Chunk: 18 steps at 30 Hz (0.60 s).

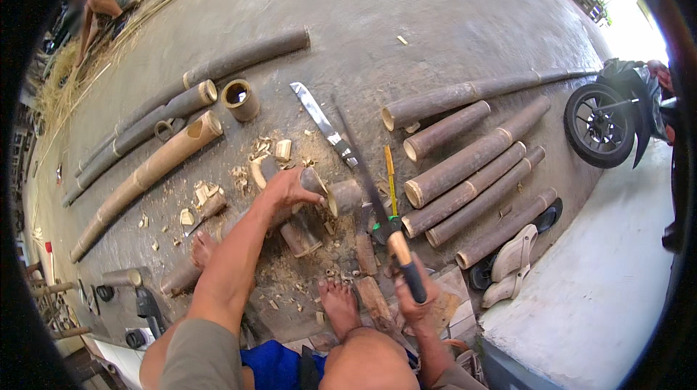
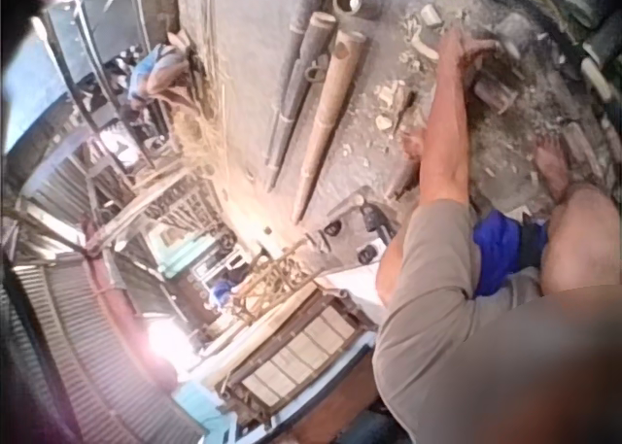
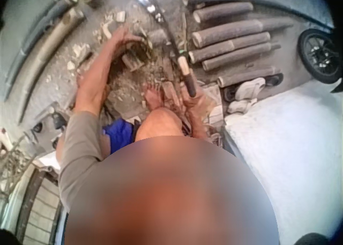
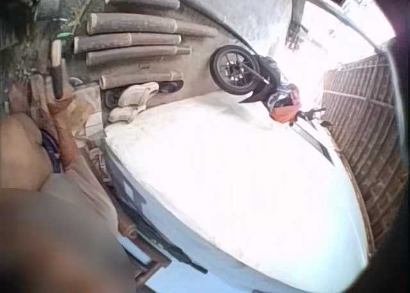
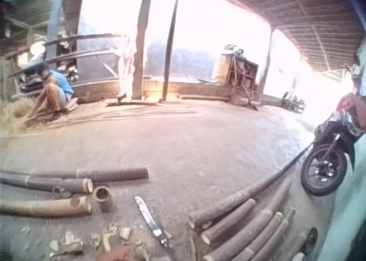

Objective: The person sits on the floor and uses a hand saw and a wooden mallet to cut and shape bamboo poles. They saw through a pole, then use the mallet to drive a piece of wood into the cut section to split or separate it.

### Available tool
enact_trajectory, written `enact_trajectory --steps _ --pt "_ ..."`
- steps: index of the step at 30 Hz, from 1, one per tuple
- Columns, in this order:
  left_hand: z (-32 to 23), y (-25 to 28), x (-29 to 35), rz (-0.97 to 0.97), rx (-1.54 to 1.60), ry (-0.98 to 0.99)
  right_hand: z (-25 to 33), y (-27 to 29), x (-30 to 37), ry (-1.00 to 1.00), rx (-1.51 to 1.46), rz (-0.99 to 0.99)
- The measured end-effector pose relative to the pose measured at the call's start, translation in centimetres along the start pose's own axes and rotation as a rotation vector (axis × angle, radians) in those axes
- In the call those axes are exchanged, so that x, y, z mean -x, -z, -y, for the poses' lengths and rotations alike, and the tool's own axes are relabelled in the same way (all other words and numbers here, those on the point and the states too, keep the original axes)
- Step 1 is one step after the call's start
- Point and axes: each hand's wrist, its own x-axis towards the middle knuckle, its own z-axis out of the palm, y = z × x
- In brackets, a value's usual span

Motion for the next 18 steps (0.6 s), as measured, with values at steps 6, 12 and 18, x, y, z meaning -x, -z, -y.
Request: enact_trajectory --steps 6,12,18 --pt "0.1 -0.4 1.2 -0.121 -0.187 -0.15 -2.9 5.6 -2.7 -0.003 0.286 -0.278" --pt "-0.6 3.4 6.7 0.09 -0.615 -0.19 -9.2 7.6 -1.0 0.111 0.584 -0.414" --pt "0.6 10.2 15.8 0.229 -0.695 -0.134 -11.7 6.5 1.2 0.04 0.718 -0.167"
